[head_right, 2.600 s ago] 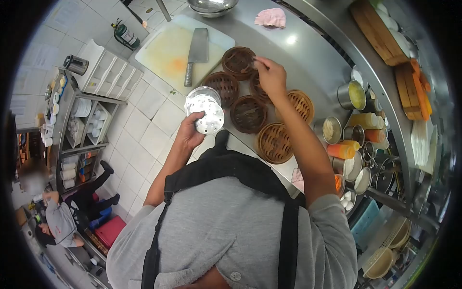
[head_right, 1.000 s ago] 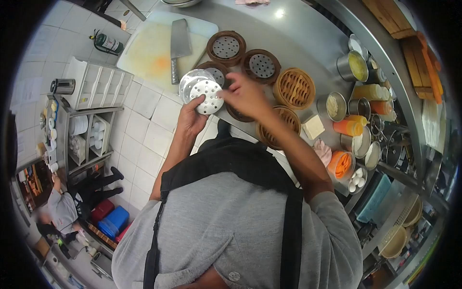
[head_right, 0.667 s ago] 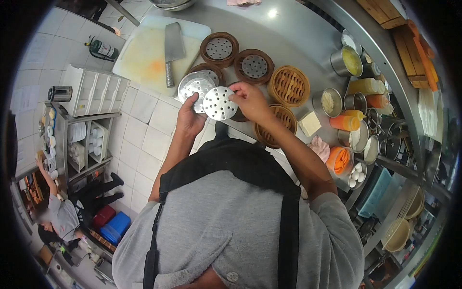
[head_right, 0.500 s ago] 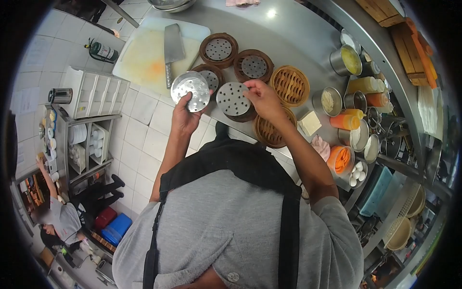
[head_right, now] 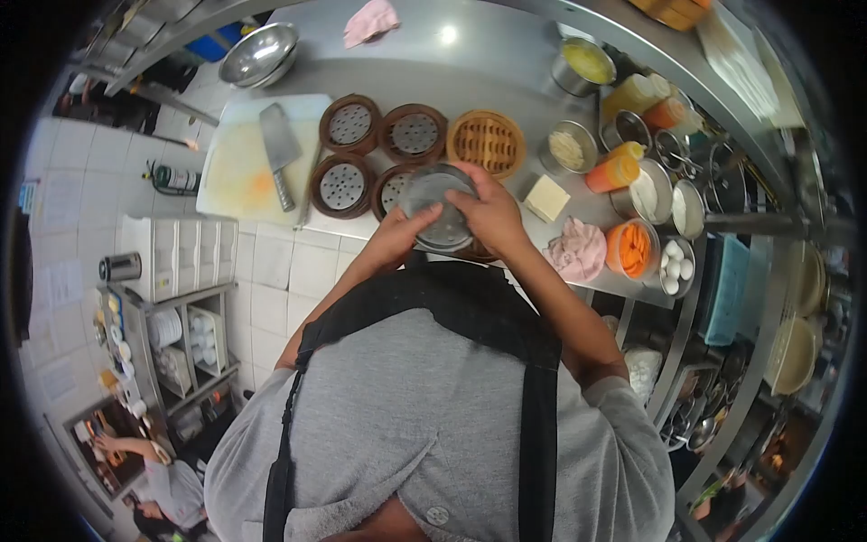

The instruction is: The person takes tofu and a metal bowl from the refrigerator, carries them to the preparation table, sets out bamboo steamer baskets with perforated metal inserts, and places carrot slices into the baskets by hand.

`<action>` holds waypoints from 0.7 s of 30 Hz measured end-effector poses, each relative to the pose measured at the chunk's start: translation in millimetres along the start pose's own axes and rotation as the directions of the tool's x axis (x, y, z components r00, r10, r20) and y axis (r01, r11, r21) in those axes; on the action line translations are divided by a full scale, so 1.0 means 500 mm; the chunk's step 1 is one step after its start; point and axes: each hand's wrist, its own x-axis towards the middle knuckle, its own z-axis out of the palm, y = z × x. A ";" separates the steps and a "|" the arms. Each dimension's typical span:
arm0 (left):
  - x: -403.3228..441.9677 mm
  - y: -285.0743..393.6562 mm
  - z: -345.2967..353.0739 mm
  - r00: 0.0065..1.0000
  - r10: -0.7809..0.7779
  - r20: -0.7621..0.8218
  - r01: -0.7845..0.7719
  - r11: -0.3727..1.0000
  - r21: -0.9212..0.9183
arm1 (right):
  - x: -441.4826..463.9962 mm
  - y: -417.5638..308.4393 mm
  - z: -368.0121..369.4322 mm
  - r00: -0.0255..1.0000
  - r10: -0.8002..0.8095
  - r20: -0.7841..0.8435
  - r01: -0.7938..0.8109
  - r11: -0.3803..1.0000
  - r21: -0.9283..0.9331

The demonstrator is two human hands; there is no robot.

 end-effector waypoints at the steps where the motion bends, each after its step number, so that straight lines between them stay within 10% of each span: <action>1: 0.004 0.012 0.022 0.980 -0.143 0.137 0.126 0.984 0.122 | -0.022 0.008 -0.033 1.000 -0.007 -0.023 0.007 1.000 0.001; 3: 0.018 -0.010 0.019 0.989 0.092 0.114 -0.136 0.868 0.478 | -0.071 0.013 -0.102 0.979 0.203 0.016 -0.156 0.696 0.701; 6: 0.039 -0.025 0.005 0.831 0.510 0.223 -0.401 0.270 0.875 | -0.161 -0.025 -0.206 0.959 0.201 -0.201 0.013 0.675 0.738; 8: 0.038 -0.041 -0.034 0.854 0.440 0.279 -0.236 -0.150 0.960 | -0.197 -0.018 -0.309 0.973 0.078 -0.216 0.157 0.461 0.874; 11: 0.042 -0.102 -0.111 0.877 0.358 0.320 -0.269 -0.185 0.945 | -0.286 -0.072 -0.503 0.869 0.009 -0.495 0.360 0.676 0.643; 14: 0.032 -0.095 -0.073 0.893 0.346 0.289 -0.241 -0.174 0.955 | -0.361 -0.326 -0.598 0.346 -0.244 -0.906 0.639 0.768 0.038; 18: 0.023 -0.097 -0.057 0.903 0.380 0.201 -0.188 -0.072 0.979 | -0.423 -0.550 -0.805 -0.160 -0.512 -0.844 0.617 0.616 -0.491; 21: 0.017 -0.117 -0.054 0.848 0.476 0.233 -0.256 -0.015 0.966 | -0.417 -0.650 -0.989 -0.164 -0.755 -0.635 0.309 0.572 -0.760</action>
